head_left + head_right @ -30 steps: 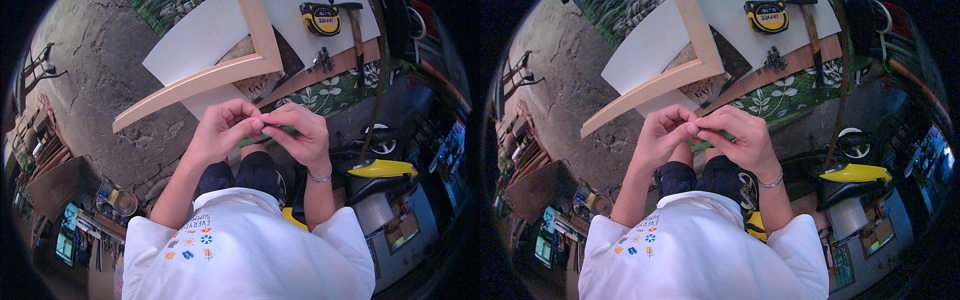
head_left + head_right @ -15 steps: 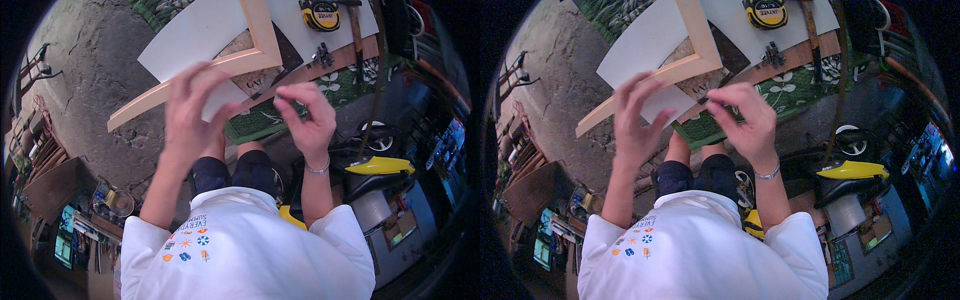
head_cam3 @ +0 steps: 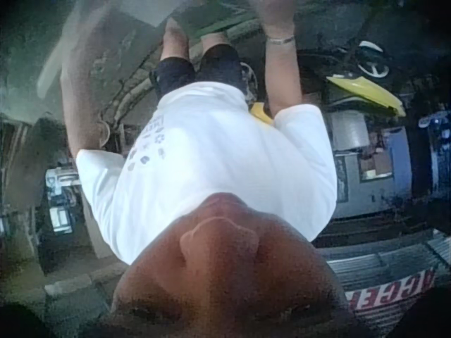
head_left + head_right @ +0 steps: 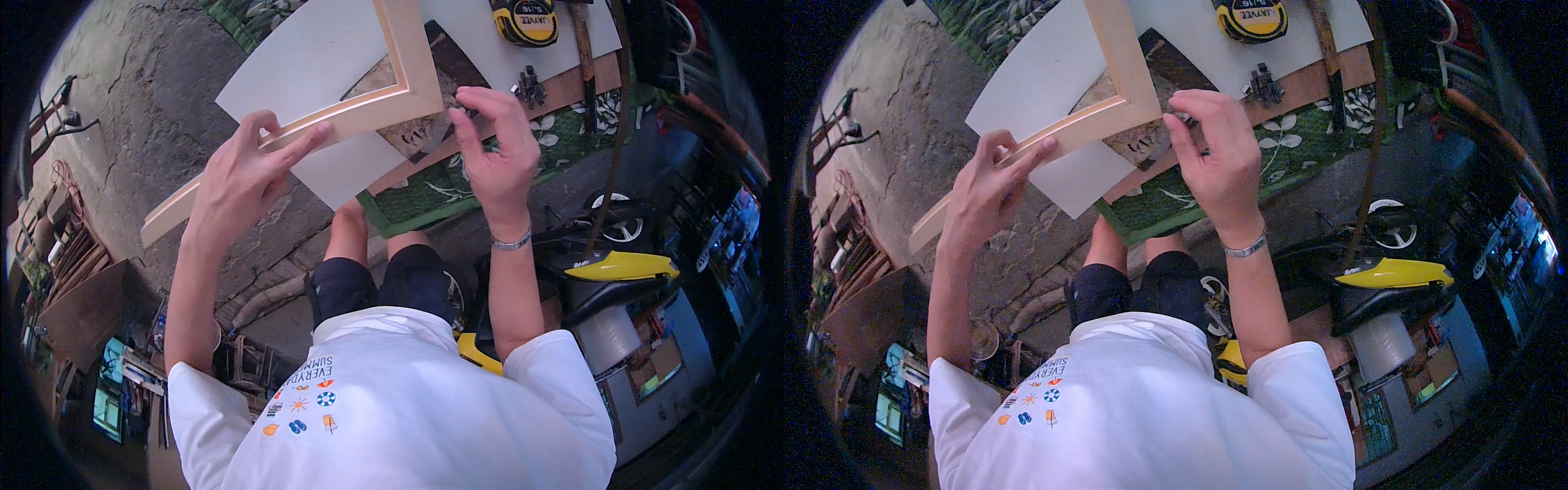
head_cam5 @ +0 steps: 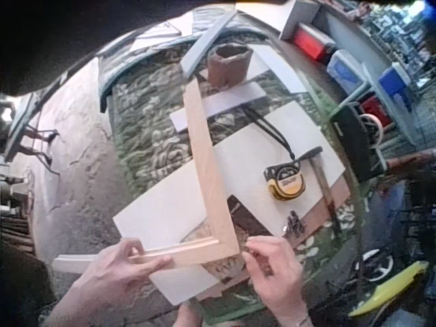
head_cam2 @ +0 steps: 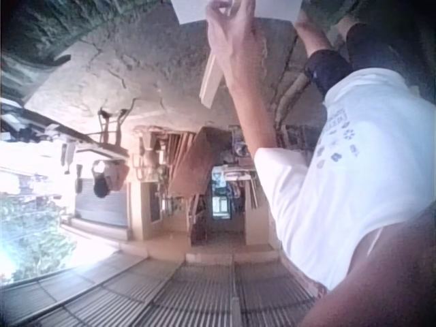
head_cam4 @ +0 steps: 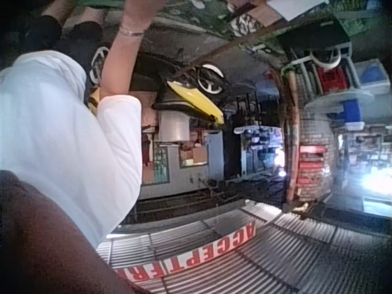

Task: The person assembles a wooden frame by hand, using a hammer to drive nails into the corners. They repeatedly position the frame pieces, insert nails, and hammer them in place while sitting on the floor.

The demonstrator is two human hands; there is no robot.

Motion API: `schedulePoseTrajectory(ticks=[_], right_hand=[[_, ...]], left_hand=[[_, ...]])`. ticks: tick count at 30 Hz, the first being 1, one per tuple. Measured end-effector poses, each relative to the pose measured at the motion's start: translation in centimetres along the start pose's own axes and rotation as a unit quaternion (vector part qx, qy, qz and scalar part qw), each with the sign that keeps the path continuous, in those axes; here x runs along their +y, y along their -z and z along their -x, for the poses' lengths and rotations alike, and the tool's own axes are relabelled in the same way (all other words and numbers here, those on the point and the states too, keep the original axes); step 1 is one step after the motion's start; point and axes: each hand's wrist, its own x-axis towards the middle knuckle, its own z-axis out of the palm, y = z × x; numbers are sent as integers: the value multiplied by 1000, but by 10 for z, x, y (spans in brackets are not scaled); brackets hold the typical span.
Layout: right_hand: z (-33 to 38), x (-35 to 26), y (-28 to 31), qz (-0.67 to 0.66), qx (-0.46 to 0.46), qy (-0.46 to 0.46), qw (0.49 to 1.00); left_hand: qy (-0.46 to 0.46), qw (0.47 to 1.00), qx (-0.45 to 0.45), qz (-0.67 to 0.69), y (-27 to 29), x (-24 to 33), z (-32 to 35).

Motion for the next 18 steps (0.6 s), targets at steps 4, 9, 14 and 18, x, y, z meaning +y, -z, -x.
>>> schedulePoseTrajectory(ticks=[4, 9, 14, 18], right_hand=[[4, -1, -12, 24, -14, 15, 1000], [4, -3, -16, 51, -16, 25, 998], [1, -6, -15, 26, -20, 0, 999], [3, -3, -18, 13, -12, 0, 1000]], left_hand=[[-28, 999, 14, -4, -9, -2, -1], [-35, 999, 25, 11, -10, -5, -2], [-36, 999, 29, 14, -13, -5, -2], [-41, 998, 40, 17, -16, -5, -2]])
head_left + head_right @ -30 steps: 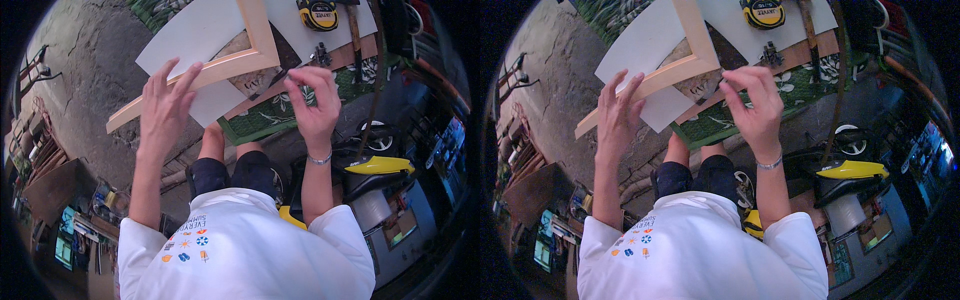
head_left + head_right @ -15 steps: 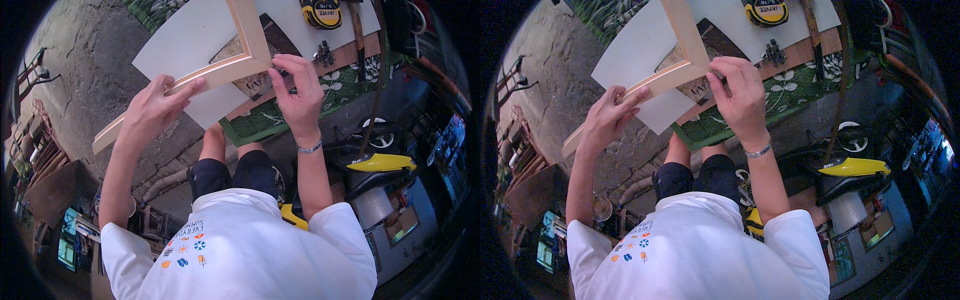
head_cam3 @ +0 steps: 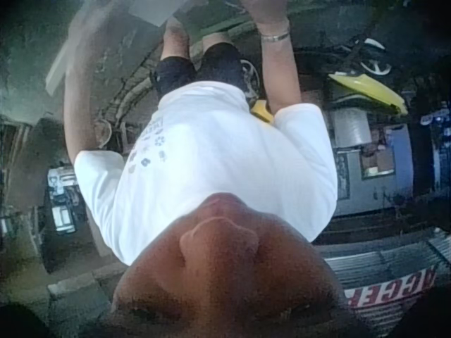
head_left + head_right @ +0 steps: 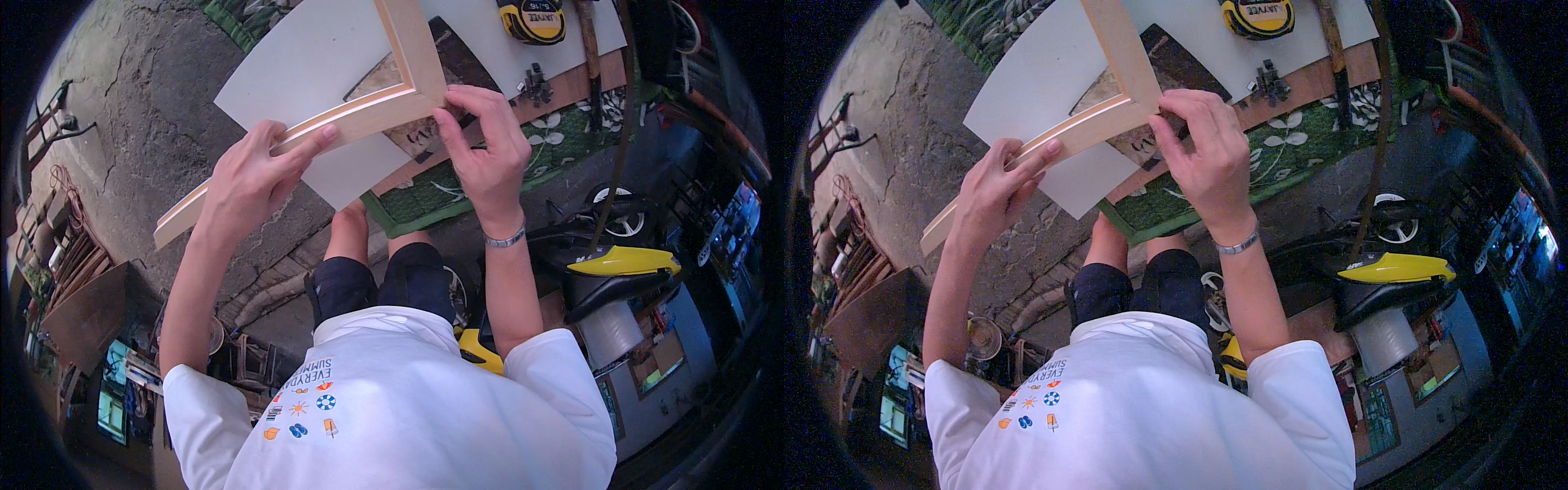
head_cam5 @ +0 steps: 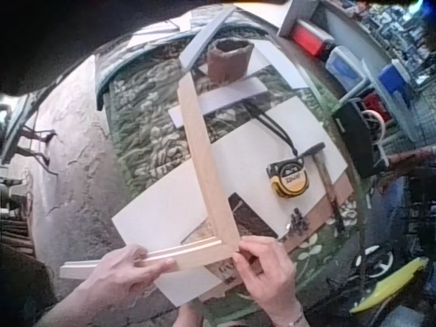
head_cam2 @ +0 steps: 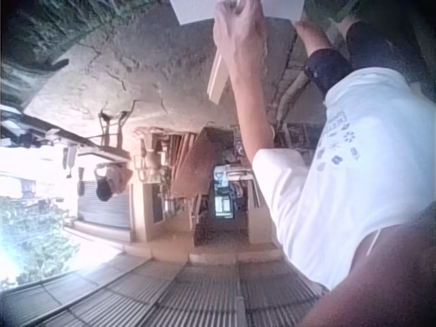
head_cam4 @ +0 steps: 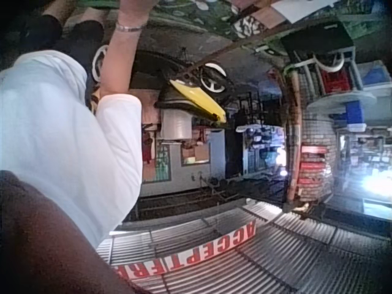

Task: The person assembles a wooden frame by hand, using a hammer to drive nails into the corners. They repeatedly position the frame pieces, insert nails, and hammer them in place while sitting on the floor.

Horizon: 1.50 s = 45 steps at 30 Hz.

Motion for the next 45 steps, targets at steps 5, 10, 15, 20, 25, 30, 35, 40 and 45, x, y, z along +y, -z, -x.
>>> schedulePoseTrajectory(ticks=[5, 10, 15, 20, 25, 30, 35, 40, 45], right_hand=[[1, 4, 1, 6, -7, 20, 1000], [3, 6, 0, -8, 1, 24, 1000], [3, 11, -1, -17, 10, 33, 999], [4, 13, -1, -23, 13, 36, 999], [4, 15, -2, -27, 14, 38, 999], [5, 15, -2, -25, 13, 40, 999], [4, 15, -2, -22, 15, 43, 999], [4, 15, -2, -25, 14, 42, 999], [4, 14, -2, -24, 13, 40, 999]], left_hand=[[-1, 1000, 1, 0, 0, -1, 0], [1, 1000, -1, 2, 0, -1, 0], [2, 1000, 1, 1, 0, 1, 0], [8, 1000, -3, -9, 0, 2, 0], [5, 1000, 0, -16, 0, 2, 0], [14, 1000, -7, -9, 1, 4, 0], [14, 1000, -7, -6, 2, 4, -1], [13, 1000, -12, -9, 2, 3, -1], [13, 1000, -15, -8, 2, 2, 0]])
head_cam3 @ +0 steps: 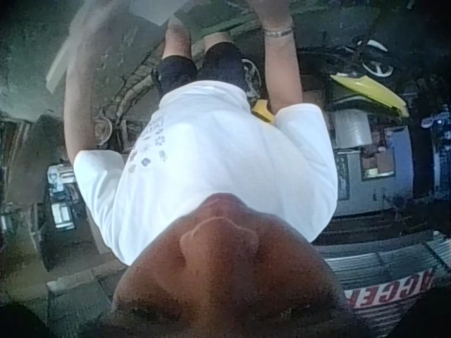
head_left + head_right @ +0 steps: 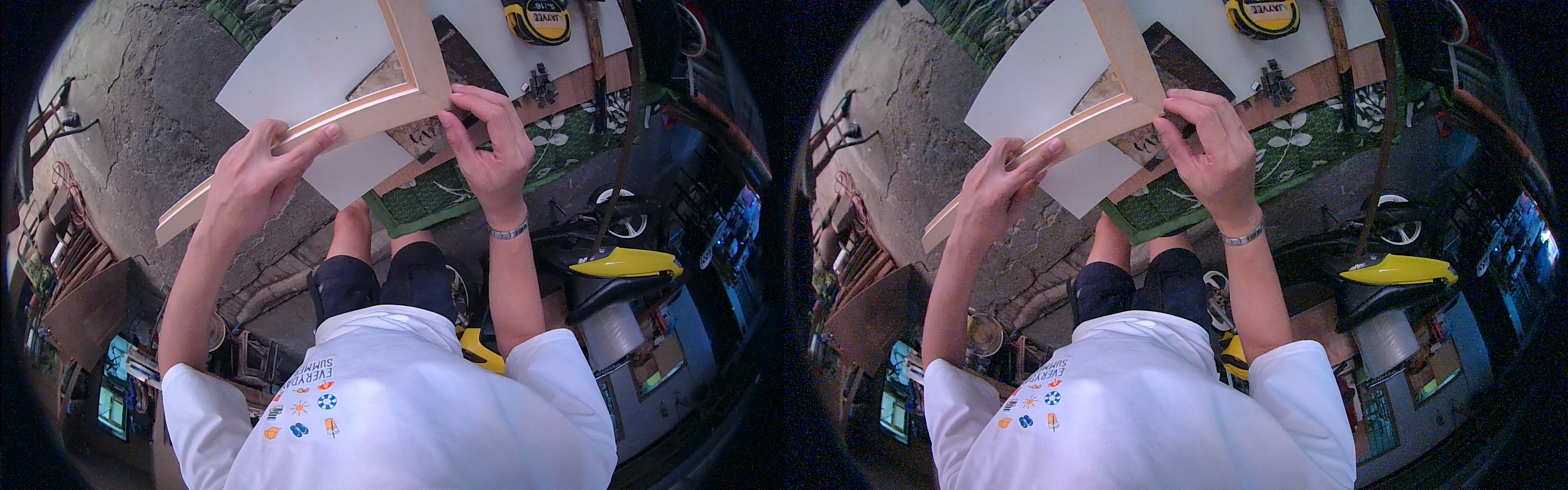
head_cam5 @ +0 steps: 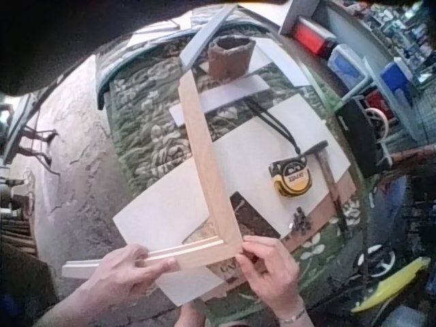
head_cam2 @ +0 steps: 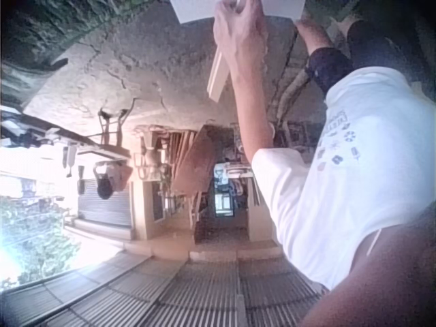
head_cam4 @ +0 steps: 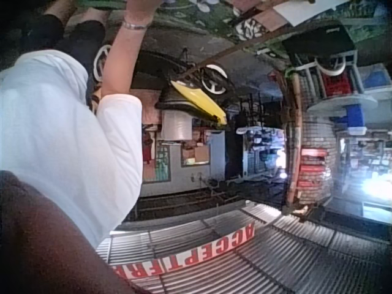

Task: The person assembles a wooden frame by hand, using a hammer to drive nails into the corners. They repeatedly position the frame pieces, insert nails, and hammer them in place while sitting on the floor.

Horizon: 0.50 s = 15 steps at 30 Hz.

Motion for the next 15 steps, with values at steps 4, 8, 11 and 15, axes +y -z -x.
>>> schedulePoseTrajectory(ticks=[4, 8, 11, 15], right_hand=[[-1, 0, 0, 1, 2, 5, 1000], [-1, 1, 0, -3, 1, 5, 1000], [-1, 1, 0, -6, 0, 6, 1000], [-1, 1, 0, -2, -3, 7, 1000]], left_hand=[[2, 1000, 5, 4, 0, 1, 0], [1, 1000, 3, 7, 0, 0, 0], [1, 1000, 1, 5, 0, 0, 0], [2, 1000, 4, 4, 0, 2, 0]])
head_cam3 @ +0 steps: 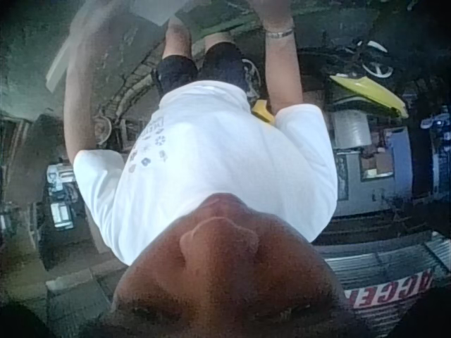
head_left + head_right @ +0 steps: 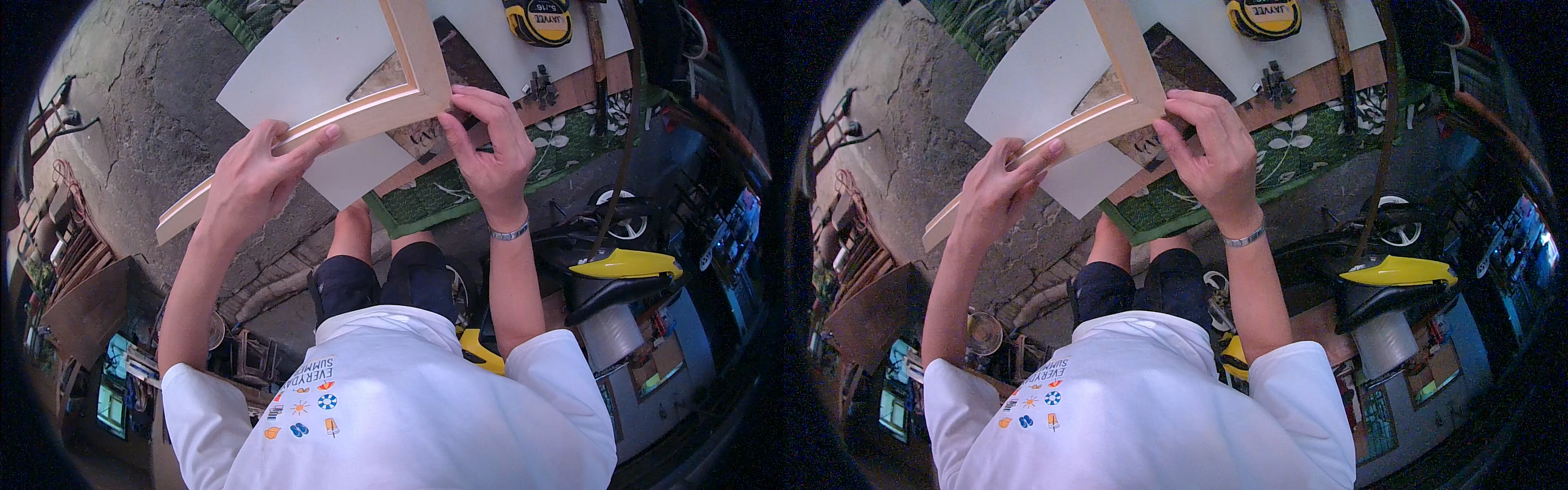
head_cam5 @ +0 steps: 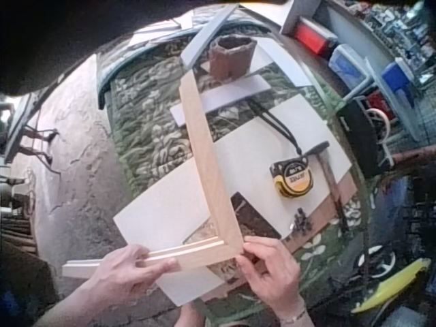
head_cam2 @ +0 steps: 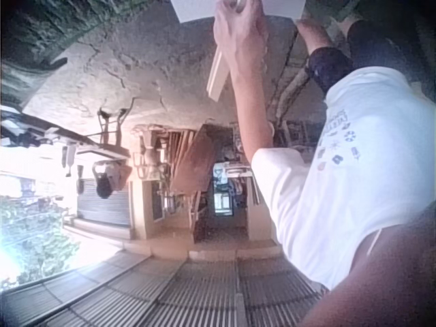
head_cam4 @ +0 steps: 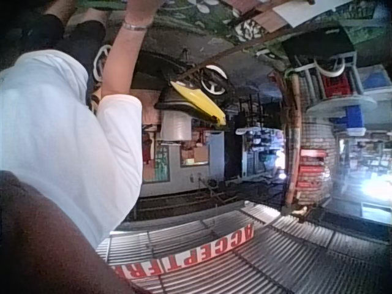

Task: The person assembles a wooden frame by hand, using a hammer to drive nails into the corners. They repeatedly position the frame pieces, insert nails, and hammer them in place while sitting on the floor.

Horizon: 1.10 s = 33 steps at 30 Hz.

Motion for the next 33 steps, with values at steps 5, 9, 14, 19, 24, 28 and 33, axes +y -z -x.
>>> schedulePoseTrajectory(ticks=[5, 9, 14, 19, 24, 28, 33], right_hand=[[0, 1, 0, -1, 1, 2, 1000], [0, 0, 0, 1, 1, 1, 1000], [0, 0, -1, 2, 2, -2, 1000], [0, 0, -1, 2, 3, -1, 1000], [-1, 0, -1, 1, 6, 3, 1000], [-1, -1, 1, -4, 3, -2, 1000], [0, 8, 33, 134, 92, -21, 986]], left_hand=[[-1, 1000, -5, 6, 1, -1, -1], [-1, 1000, -3, 3, 0, -2, 0], [-7, 1000, 3, 0, -2, -3, 0], [-6, 1000, 0, 4, -1, -3, 0], [-4, 1000, -5, 3, -1, -3, 1], [-7, 1000, -2, 1, 0, -3, 0], [-8, 1000, -2, -9, -1, -3, 1]])
